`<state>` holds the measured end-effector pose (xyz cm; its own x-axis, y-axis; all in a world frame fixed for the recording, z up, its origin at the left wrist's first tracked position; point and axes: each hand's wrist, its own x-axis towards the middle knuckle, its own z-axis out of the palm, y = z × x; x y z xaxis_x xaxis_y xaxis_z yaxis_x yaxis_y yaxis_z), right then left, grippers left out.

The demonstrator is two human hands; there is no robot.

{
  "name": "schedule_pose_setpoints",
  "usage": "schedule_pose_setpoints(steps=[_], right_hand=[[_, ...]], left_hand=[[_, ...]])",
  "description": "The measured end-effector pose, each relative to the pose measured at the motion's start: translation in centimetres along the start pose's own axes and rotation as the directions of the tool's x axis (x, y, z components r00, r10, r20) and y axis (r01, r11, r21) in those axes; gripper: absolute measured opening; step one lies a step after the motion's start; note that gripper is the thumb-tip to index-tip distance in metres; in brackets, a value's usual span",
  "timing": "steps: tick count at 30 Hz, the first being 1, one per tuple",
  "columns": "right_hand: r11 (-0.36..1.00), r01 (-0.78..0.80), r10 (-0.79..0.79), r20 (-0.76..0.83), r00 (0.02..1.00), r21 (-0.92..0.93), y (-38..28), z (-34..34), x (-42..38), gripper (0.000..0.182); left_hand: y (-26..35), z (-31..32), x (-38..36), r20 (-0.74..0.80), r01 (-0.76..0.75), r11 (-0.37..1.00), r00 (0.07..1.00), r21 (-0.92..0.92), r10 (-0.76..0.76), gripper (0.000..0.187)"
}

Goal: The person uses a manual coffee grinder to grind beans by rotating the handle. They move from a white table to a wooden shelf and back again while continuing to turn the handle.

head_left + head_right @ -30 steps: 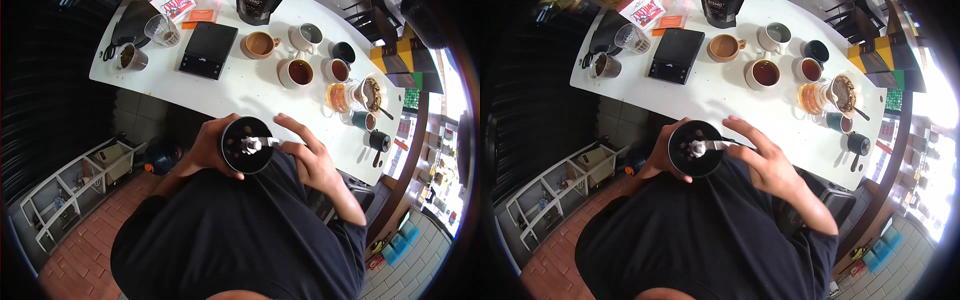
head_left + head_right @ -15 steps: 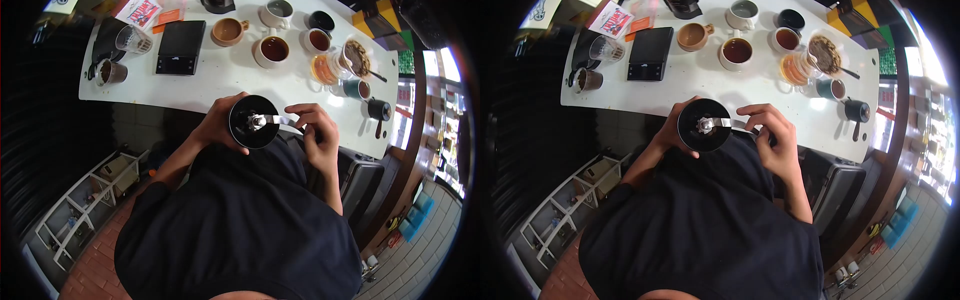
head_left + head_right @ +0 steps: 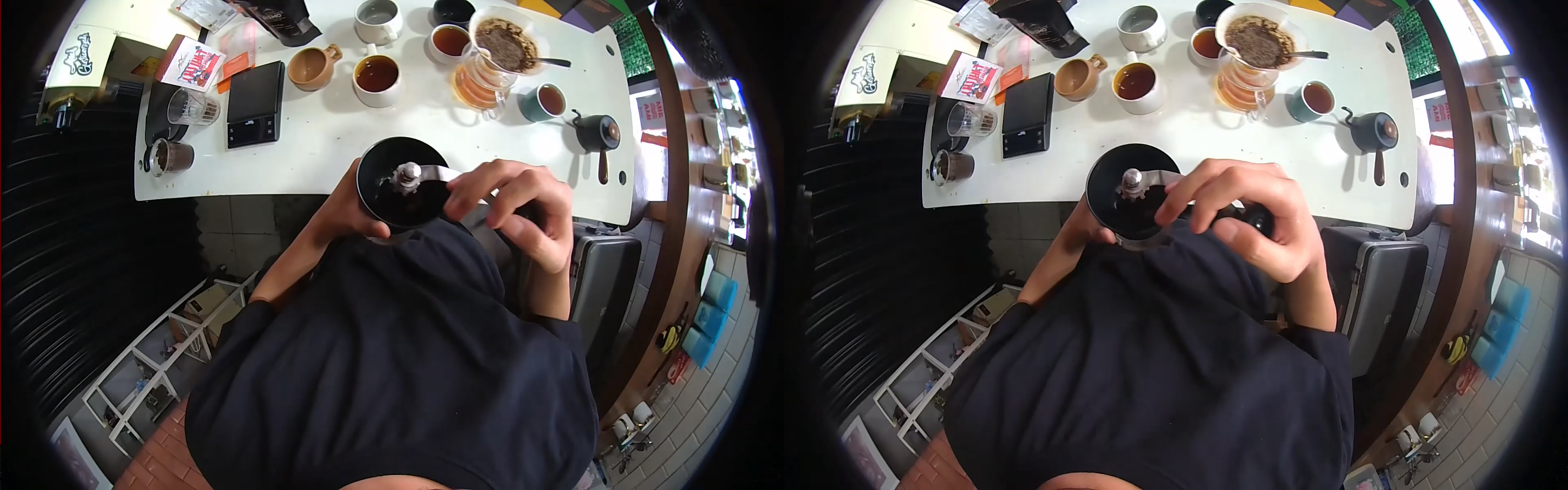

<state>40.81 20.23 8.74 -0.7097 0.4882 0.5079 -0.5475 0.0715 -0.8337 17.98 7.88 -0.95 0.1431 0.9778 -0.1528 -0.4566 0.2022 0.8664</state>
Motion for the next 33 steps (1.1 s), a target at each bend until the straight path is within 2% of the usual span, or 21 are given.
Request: schedule_pose_setpoints(steps=[2,4,7,9,10,12,13,15,16,18,19,20,22,23,24,26,27,28,30,32,33], right_hand=[[0.992,-0.05,0.063,0.109,0.992,-0.119,-0.6,-1.0,-0.7,0.008],[0.993,-0.093,0.101,0.126,0.987,-0.067,-0.9,-1.8,-1.7,0.009],[0.992,-0.12,0.112,0.188,0.976,0.032,-0.8,-2.7,-3.1,0.013],[0.987,-0.141,0.122,0.211,0.97,0.075,-0.8,-3.3,-4.0,0.012],[0.981,-0.154,0.126,0.227,0.966,0.114,-0.9,-3.5,-4.4,0.013],[0.988,-0.115,0.09,0.216,0.972,0.106,-1.8,-3.4,-5.1,0.012],[0.99,-0.127,0.107,0.279,0.954,0.056,-2.3,-3.5,-5.3,0.011],[0.993,-0.12,0.113,0.384,0.917,-0.005,-2.4,-3.4,-5.5,0.011],[0.992,-0.127,0.116,0.387,0.915,0.001,-2.3,-2.9,-5.4,0.011],[0.998,-0.004,-0.023,0.47,0.883,0.056,-2.1,-1.3,-5.3,0.015],[0.997,0.06,-0.016,0.582,0.813,-0.056,-2.5,-0.1,-5.5,0.018],[0.985,0.141,-0.053,0.597,0.8,-0.102,-2.9,0.8,-5.3,0.017],[0.948,0.299,-0.201,0.519,0.83,-0.11,-2.8,1.3,-4.9,0.018],[0.938,0.311,-0.185,0.534,0.825,-0.156,-2.9,1.4,-4.5,0.018],[0.921,0.328,-0.167,0.549,0.819,-0.209,-2.8,1.5,-4.1,0.019],[0.917,0.317,-0.124,0.584,0.802,-0.241,-1.7,3.5,-3.9,0.024],[0.899,0.357,-0.131,0.623,0.771,-0.254,-2.0,4.5,-3.6,0.026],[0.88,0.397,-0.135,0.661,0.738,-0.263,-2.3,5.3,-3.1,0.027],[0.842,0.443,-0.145,0.663,0.734,-0.307,-2.3,6.6,-2.6,0.029],[0.683,0.531,-0.196,0.574,0.795,-0.502,-1.3,7.7,-1.7,0.029],[0.633,0.551,-0.183,0.586,0.789,-0.544,-1.6,7.7,-0.8,0.03]], left_hand=[[-1.5,0.1,0.0,0.012,0.061,0.998,0.998,0.029,-0.061,0.126],[-2.0,0.8,0.0,0.014,0.125,0.991,0.992,0.053,-0.126,0.131],[-1.8,2.8,0.5,0.09,0.088,0.975,0.99,0.206,-0.109,0.133],[-1.1,4.7,1.3,0.221,-0.051,0.853,0.972,0.52,-0.077,0.138],[-2.5,4.8,0.6,0.212,-0.045,0.854,0.974,0.519,-0.077,0.138],[-6.8,4.1,-1.6,-0.027,-0.161,0.842,0.979,0.515,0.203,0.129],[-7.8,3.7,-1.8,-0.029,-0.162,0.838,0.978,0.522,0.208,0.129],[-9.0,3.4,-2.4,-0.208,0.021,0.889,0.975,0.457,0.084,0.112],[-7.6,4.7,-2.0,-0.216,0.026,0.891,0.973,0.453,0.081,0.112],[-3.3,7.7,0.4,-0.241,0.233,0.845,0.962,0.482,-0.128,0.099],[-4.1,7.6,0.8,-0.177,0.159,0.869,0.981,0.468,-0.084,0.091],[-4.4,7.7,0.9,-0.182,0.155,0.87,0.98,0.468,-0.076,0.091],[-4.5,8.5,1.0,-0.042,-0.14,0.727,0.973,0.672,0.226,0.089],[-5.3,9.2,0.7,-0.238,-0.088,0.956,0.959,0.28,0.157,0.09],[-3.2,10.0,1.4,-0.241,0.079,0.94,0.97,0.333,0.004,0.091],[-3.2,10.7,2.9,-0.183,0.003,0.816,0.975,0.578,0.126,0.087],[-3.3,10.6,3.1,-0.075,-0.11,0.745,0.975,0.658,0.211,0.086],[-3.2,10.4,3.3,0.039,-0.224,0.658,0.958,0.719,0.284,0.084],[-3.4,10.3,2.7,0.071,-0.245,0.66,0.958,0.71,0.28,0.082],[-3.7,10.3,2.4,-0.087,-0.148,0.854,0.972,0.499,0.22,0.079],[-2.4,11.3,1.5,-0.244,0.135,0.87,0.97,0.474,-0.018,0.085]])
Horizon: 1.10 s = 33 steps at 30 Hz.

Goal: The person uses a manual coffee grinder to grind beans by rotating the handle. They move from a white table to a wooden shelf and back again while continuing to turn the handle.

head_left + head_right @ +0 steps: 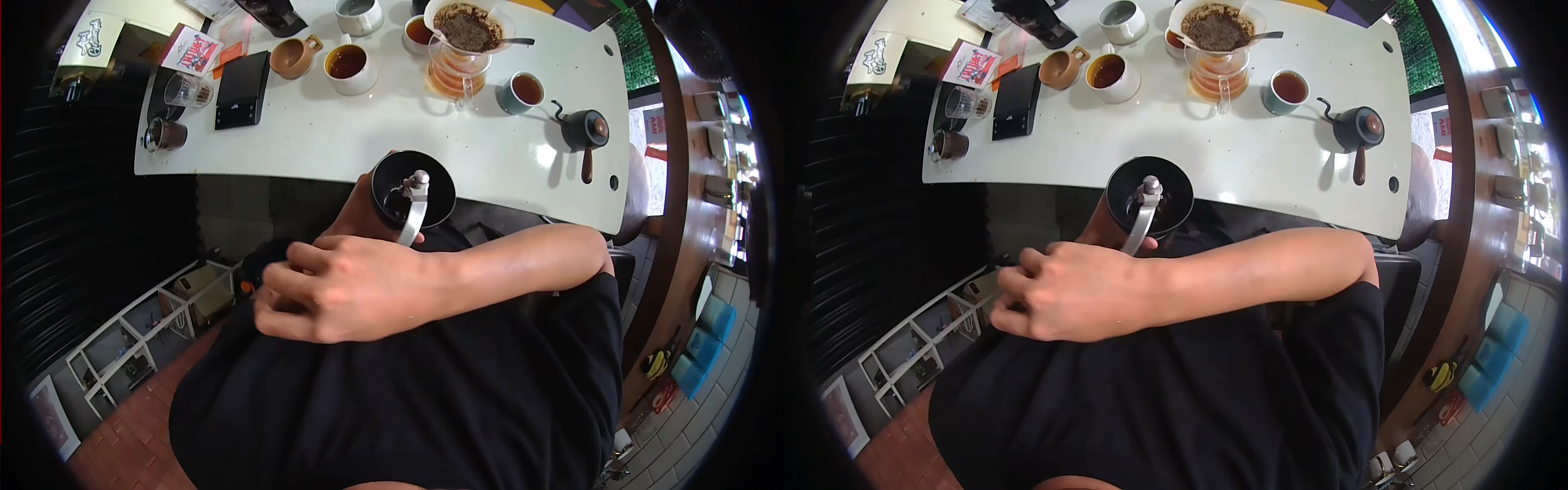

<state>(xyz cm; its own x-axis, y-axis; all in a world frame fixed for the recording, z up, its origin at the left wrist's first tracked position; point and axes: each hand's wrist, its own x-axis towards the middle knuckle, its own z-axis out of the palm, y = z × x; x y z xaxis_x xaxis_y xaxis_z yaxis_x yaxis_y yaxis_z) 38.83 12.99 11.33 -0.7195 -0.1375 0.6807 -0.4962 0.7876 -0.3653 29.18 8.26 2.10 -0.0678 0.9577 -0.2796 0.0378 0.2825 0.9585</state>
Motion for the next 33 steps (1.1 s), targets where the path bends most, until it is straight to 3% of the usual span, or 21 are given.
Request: schedule_pose_setpoints(steps=[1,3,4,7,9,11,12,14,15,17,20,21,22,23,25,28,31,33], right_hand=[[0.991,0.01,-0.012,-0.015,1.0,-0.13,0.5,0.2,0.6,0.032],[0.985,-0.035,0.056,0.126,0.99,-0.167,1.6,1.4,1.7,0.035],[0.998,-0.048,0.054,0.116,0.992,-0.052,2.5,1.6,2.6,0.041],[0.988,-0.111,0.137,0.277,0.951,-0.109,4.0,1.3,3.9,0.067],[0.985,-0.148,0.168,0.278,0.946,-0.091,4.4,1.5,4.0,0.076],[0.959,-0.276,0.279,0.428,0.859,-0.07,4.3,1.4,4.5,0.07],[0.959,-0.278,0.277,0.435,0.857,-0.064,4.2,1.5,4.6,0.07],[0.94,-0.337,0.326,0.44,0.837,-0.055,4.7,1.8,5.2,0.049],[0.927,-0.37,0.362,0.391,0.846,-0.057,5.4,2.3,5.5,0.031],[0.909,-0.412,0.394,0.436,0.809,-0.057,6.5,2.6,5.6,0.029],[0.898,-0.435,0.4,0.546,0.736,-0.073,6.9,2.6,5.9,0.03],[0.898,-0.434,0.4,0.549,0.734,-0.073,7.2,2.8,5.9,0.03],[0.884,-0.464,0.423,0.516,0.745,-0.056,7.5,3.0,5.9,0.032],[0.87,-0.492,0.447,0.482,0.753,-0.038,7.8,3.2,5.8,0.034],[0.853,-0.522,0.469,0.461,0.753,-0.016,8.5,3.5,5.5,0.034],[0.831,-0.556,0.496,0.435,0.752,0.013,8.6,3.5,5.5,0.033],[0.808,-0.589,0.53,0.435,0.728,0.0,8.6,3.5,5.3,0.027],[0.794,-0.608,0.553,0.438,0.709,-0.02,8.8,3.1,5.2,0.022]], left_hand=[[0.1,-0.2,0.0,0.005,-0.006,1.0,1.0,0.003,0.006,0.085],[-0.2,-0.2,-1.0,0.057,0.07,0.997,0.996,-0.011,-0.069,0.086],[-0.2,-0.4,-1.1,0.081,0.098,0.995,0.992,-0.013,-0.096,0.087],[-0.3,-0.7,-1.5,0.16,0.191,0.981,0.97,-0.026,-0.185,0.089],[-0.3,-1.1,-1.5,0.21,0.248,0.968,0.949,-0.029,-0.237,0.091],[-0.5,-1.4,-1.7,0.26,0.312,0.95,0.92,-0.033,-0.293,0.092],[-0.7,-1.3,-2.0,0.285,0.348,0.937,0.902,-0.037,-0.324,0.093],[-1.0,-1.4,-2.5,0.333,0.413,0.91,0.863,-0.036,-0.379,0.094],[-0.9,-1.7,-2.4,0.358,0.44,0.898,0.843,-0.026,-0.402,0.095],[-1.1,-2.0,-2.7,0.379,0.466,0.884,0.822,-0.019,-0.425,0.096],[-3.2,-2.4,-2.9,0.387,0.343,0.933,0.85,0.109,-0.358,0.105],[-4.8,-2.4,-3.0,0.297,0.111,0.99,0.946,0.088,-0.133,0.106],[-5.5,-2.4,-3.2,0.203,-0.127,0.988,0.974,0.093,0.106,0.108],[-6.0,-2.4,-3.1,0.204,-0.125,0.988,0.973,0.093,0.104,0.108],[-6.3,-2.1,-2.8,0.119,-0.094,0.979,0.986,-0.182,0.117,0.112],[-6.1,-2.1,-3.1,0.097,-0.187,0.977,0.976,-0.099,0.197,0.113],[-5.1,-2.2,-3.5,0.192,-0.153,0.964,0.962,-0.217,0.195,0.112],[-4.3,-2.1,-3.9,0.172,-0.191,0.964,0.96,-0.187,0.223,0.109]])
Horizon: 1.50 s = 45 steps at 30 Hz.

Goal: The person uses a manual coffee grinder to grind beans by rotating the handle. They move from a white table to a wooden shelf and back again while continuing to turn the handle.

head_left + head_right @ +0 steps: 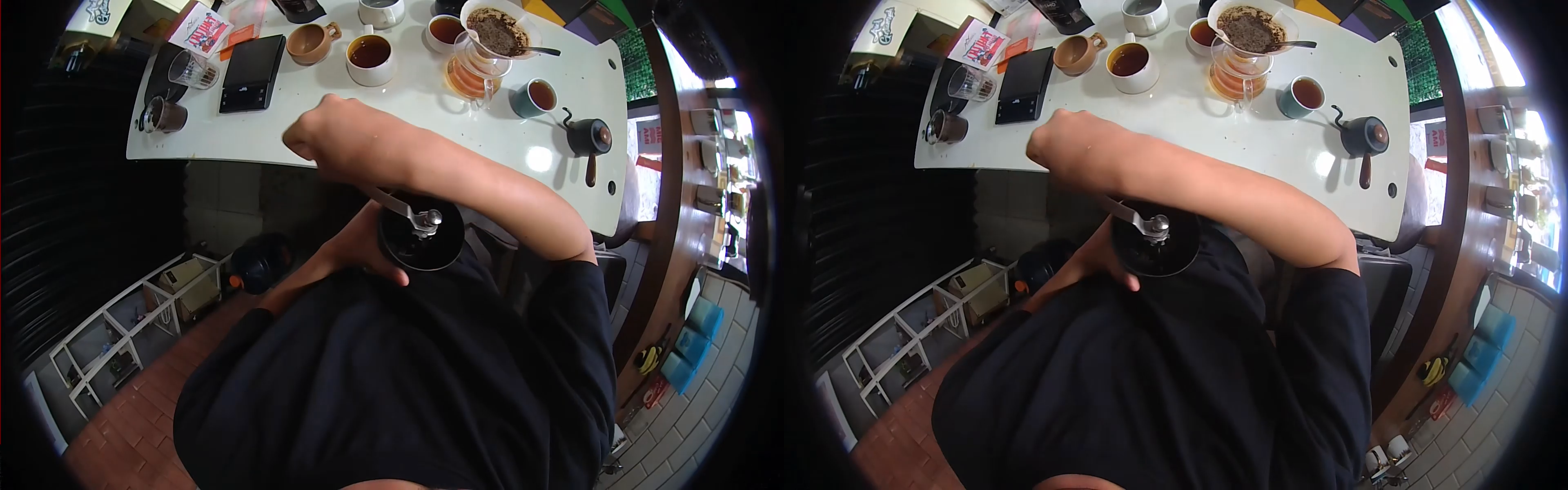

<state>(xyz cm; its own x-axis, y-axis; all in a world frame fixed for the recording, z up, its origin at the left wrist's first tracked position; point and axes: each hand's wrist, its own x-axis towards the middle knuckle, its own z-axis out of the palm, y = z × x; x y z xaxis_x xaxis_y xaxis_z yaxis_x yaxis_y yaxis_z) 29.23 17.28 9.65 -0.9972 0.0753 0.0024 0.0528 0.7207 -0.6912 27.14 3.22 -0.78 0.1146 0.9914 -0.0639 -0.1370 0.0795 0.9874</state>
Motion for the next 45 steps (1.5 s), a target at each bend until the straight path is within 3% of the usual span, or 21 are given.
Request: schedule_pose_setpoints(steps=[3,10,12,15,16,17,18,20,21,23,26,30,34,36,38,40,41,42,43,44,45], right_hand=[[0.992,0.01,-0.01,0.0,1.0,0.123,0.9,-0.7,-0.8,0.005],[0.981,-0.103,0.093,0.068,0.993,0.162,1.9,-1.6,-2.1,0.008],[0.988,-0.019,0.027,-0.053,0.998,0.151,2.8,-0.9,-2.6,0.01],[0.897,-0.35,0.349,0.053,0.935,0.269,6.0,-2.0,-5.3,0.017],[0.894,-0.312,0.32,0.029,0.947,0.323,5.8,-2.1,-6.6,0.017],[0.898,-0.273,0.298,-0.018,0.955,0.345,6.0,-2.0,-7.7,0.017],[0.917,-0.26,0.296,-0.078,0.952,0.301,5.8,-2.0,-8.5,0.017],[0.883,-0.293,0.352,-0.103,0.93,0.365,7.5,-0.8,-10.9,0.02],[0.876,-0.313,0.385,-0.141,0.912,0.366,7.4,-0.2,-12.0,0.025],[0.896,-0.305,0.4,-0.286,0.871,0.324,5.9,0.4,-14.2,0.047],[0.927,-0.319,0.376,-0.473,0.796,0.2,2.9,1.5,-16.9,0.056],[0.869,-0.419,0.495,-0.432,0.754,0.264,0.6,1.7,-19.6,0.056],[0.909,-0.273,0.405,-0.506,0.762,0.316,2.6,1.5,-20.2,0.048],[0.905,-0.052,0.283,-0.508,0.814,0.422,2.8,-0.6,-19.7,0.045],[0.897,0.09,0.161,-0.509,0.845,0.432,2.9,-2.9,-19.1,0.038],[0.809,0.354,-0.098,-0.485,0.869,0.47,2.8,-4.9,-18.3,0.025],[0.752,0.446,-0.162,-0.519,0.839,0.485,2.4,-5.3,-17.6,0.022],[0.756,0.447,-0.171,-0.515,0.84,0.478,2.0,-5.4,-17.1,0.022],[0.681,0.541,-0.224,-0.563,0.795,0.494,1.6,-5.5,-16.5,0.032],[0.593,0.629,-0.274,-0.608,0.745,0.503,1.4,-5.6,-16.2,0.041],[0.514,0.607,-0.236,-0.581,0.779,0.605,1.3,-5.1,-16.3,0.034]], left_hand=[[0.7,-0.3,0.0,0.021,-0.012,0.999,1.0,0.053,0.011,0.101],[0.8,-0.4,0.3,0.086,-0.04,0.988,0.996,0.147,0.027,0.09],[1.5,-0.5,0.3,0.097,-0.086,0.985,0.993,0.15,0.072,0.092],[1.5,-0.5,-0.7,0.062,-0.18,0.968,0.983,0.173,0.172,0.099],[1.5,-0.7,-1.1,0.003,-0.225,0.955,0.973,0.192,0.229,0.103],[1.7,-1.0,-1.4,0.078,-0.285,0.851,0.957,0.441,0.28,0.112],[2.5,-1.2,-1.0,0.127,-0.178,0.867,0.983,0.466,0.133,0.114],[2.3,-1.2,-2.0,-0.035,0.182,0.978,0.982,-0.102,-0.186,0.106],[1.8,-1.2,-1.7,-0.039,0.18,0.979,0.982,-0.096,-0.184,0.106],[0.5,-1.1,-1.1,-0.089,-0.301,0.915,0.938,0.268,0.335,0.094],[2.2,-1.2,-0.1,0.086,-0.159,0.955,0.986,0.252,0.141,0.089],[3.3,-1.5,1.0,0.276,-0.257,0.865,0.95,0.432,0.144,0.1],[3.1,-2.4,3.4,0.31,-0.268,0.905,0.936,0.331,0.163,0.097],[3.4,-2.9,4.4,0.342,-0.253,0.94,0.925,0.228,0.166,0.089],[3.3,-3.7,4.7,0.265,-0.061,0.994,0.961,-0.086,0.082,0.103],[1.6,-4.4,5.0,0.263,-0.022,0.982,0.962,-0.187,0.071,0.114],[0.9,-4.1,5.5,0.423,0.095,0.903,0.9,-0.42,0.103,0.116],[-0.2,-3.8,6.1,0.556,0.244,0.763,0.812,-0.598,0.176,0.117],[-1.6,-3.0,7.2,0.538,0.155,0.718,0.77,-0.678,0.342,0.122],[-2.5,-3.1,6.8,0.533,0.14,0.722,0.769,-0.678,0.352,0.122],[-2.3,-2.7,5.6,0.36,0.083,0.766,0.911,-0.637,0.201,0.125]])
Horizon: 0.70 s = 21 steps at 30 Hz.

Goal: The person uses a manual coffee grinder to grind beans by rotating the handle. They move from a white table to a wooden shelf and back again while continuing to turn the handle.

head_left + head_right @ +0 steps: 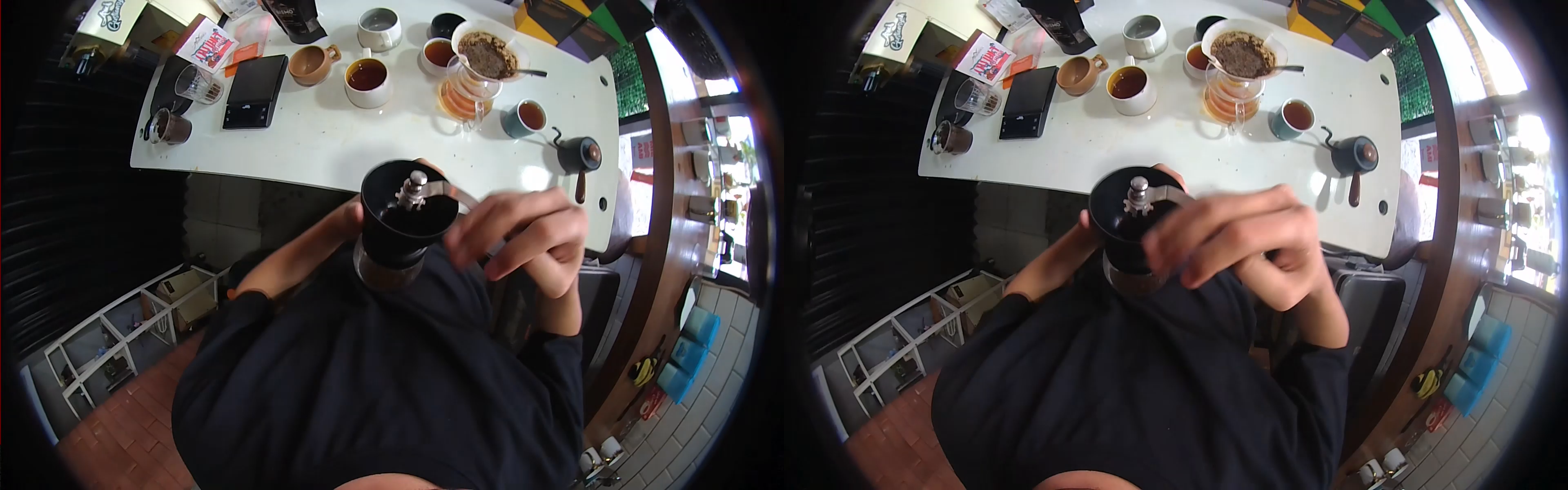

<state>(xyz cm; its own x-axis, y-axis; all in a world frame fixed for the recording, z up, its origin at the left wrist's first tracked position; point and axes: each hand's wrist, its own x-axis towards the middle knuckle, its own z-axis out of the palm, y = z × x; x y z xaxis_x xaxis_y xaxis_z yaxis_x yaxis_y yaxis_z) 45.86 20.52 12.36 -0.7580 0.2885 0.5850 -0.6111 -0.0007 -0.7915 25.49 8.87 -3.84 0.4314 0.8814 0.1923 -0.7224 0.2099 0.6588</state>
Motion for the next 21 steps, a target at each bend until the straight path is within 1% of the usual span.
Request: schedule_pose_setpoints(steps=[1,2,3,4,5,6,7,9,10,11,12,13,14,15,16,18,19,21], right_hand=[[0.999,-0.041,0.041,-0.059,0.997,-0.001,0.0,0.5,-0.6,0.026],[0.999,-0.045,0.047,-0.074,0.996,0.024,0.1,0.0,-1.4,0.024],[0.997,-0.053,0.057,-0.088,0.994,0.054,0.4,-0.5,-2.1,0.023],[0.996,-0.062,0.067,-0.07,0.995,0.065,0.9,-0.4,-2.4,0.023],[0.99,-0.046,0.061,-0.111,0.992,0.133,1.2,-0.3,-2.7,0.021],[0.98,-0.025,0.057,-0.155,0.986,0.198,1.5,-0.2,-2.9,0.02],[0.977,-0.035,0.065,-0.138,0.988,0.213,1.5,0.0,-2.6,0.02],[0.985,0.009,0.001,-0.056,0.998,0.175,1.4,1.0,-1.8,0.017],[0.981,0.098,-0.105,0.03,0.994,0.168,1.7,1.0,-1.3,0.017],[0.98,0.095,-0.103,0.036,0.994,0.173,1.8,0.9,-0.9,0.017],[0.974,0.125,-0.15,0.127,0.98,0.19,1.8,0.7,-0.5,0.018],[0.966,0.153,-0.198,0.215,0.956,0.209,1.8,0.5,-0.1,0.019],[0.96,0.15,-0.212,0.262,0.941,0.238,2.0,0.3,0.3,0.02],[0.959,0.152,-0.215,0.264,0.94,0.239,2.2,0.2,0.5,0.02],[0.952,0.149,-0.225,0.285,0.932,0.266,2.5,0.2,0.6,0.021],[0.946,0.147,-0.236,0.303,0.923,0.289,2.8,0.1,0.6,0.022],[0.936,0.133,-0.237,0.305,0.922,0.326,3.0,0.0,0.7,0.022],[0.924,0.118,-0.24,0.31,0.92,0.363,3.1,0.1,0.9,0.022]], left_hand=[[-0.3,1.1,-1.1,-0.268,-0.009,0.997,0.963,0.08,0.03,0.127],[-0.1,3.0,-2.1,-0.474,0.07,0.997,0.878,-0.015,-0.068,0.133],[0.9,4.4,-2.2,-0.482,0.054,0.998,0.875,-0.011,-0.053,0.133],[2.0,6.0,-2.3,-0.479,0.101,0.965,0.877,0.242,0.028,0.127],[3.0,7.2,-2.3,-0.464,0.149,0.867,0.88,0.475,0.103,0.121],[3.8,7.8,-2.5,-0.491,0.14,0.898,0.867,0.416,0.092,0.121],[4.6,8.6,-2.4,-0.505,0.134,0.9,0.857,0.415,0.106,0.121],[5.6,9.6,-2.2,-0.539,0.237,0.807,0.834,0.541,0.116,0.114],[5.4,9.8,-2.2,-0.546,0.236,0.808,0.828,0.541,0.124,0.114],[5.1,9.9,-2.2,-0.503,0.151,0.799,0.839,0.581,0.207,0.112],[4.8,10.0,-2.1,-0.453,0.066,0.782,0.844,0.619,0.288,0.11],[4.2,10.0,-2.1,-0.454,0.064,0.781,0.842,0.622,0.292,0.11],[3.3,9.7,-2.2,-0.421,-0.003,0.726,0.813,0.688,0.402,0.111],[2.7,9.4,-2.3,-0.377,-0.066,0.66,0.777,0.748,0.505,0.111],[2.5,9.1,-2.4,-0.376,-0.066,0.659,0.777,0.749,0.505,0.111],[2.2,8.5,-2.6,-0.273,-0.046,0.465,0.756,0.884,0.595,0.119],[2.2,8.2,-2.4,-0.272,-0.047,0.465,0.757,0.884,0.594,0.119],[2.3,7.4,-2.0,-0.409,-0.037,0.719,0.801,0.694,0.437,0.125]])
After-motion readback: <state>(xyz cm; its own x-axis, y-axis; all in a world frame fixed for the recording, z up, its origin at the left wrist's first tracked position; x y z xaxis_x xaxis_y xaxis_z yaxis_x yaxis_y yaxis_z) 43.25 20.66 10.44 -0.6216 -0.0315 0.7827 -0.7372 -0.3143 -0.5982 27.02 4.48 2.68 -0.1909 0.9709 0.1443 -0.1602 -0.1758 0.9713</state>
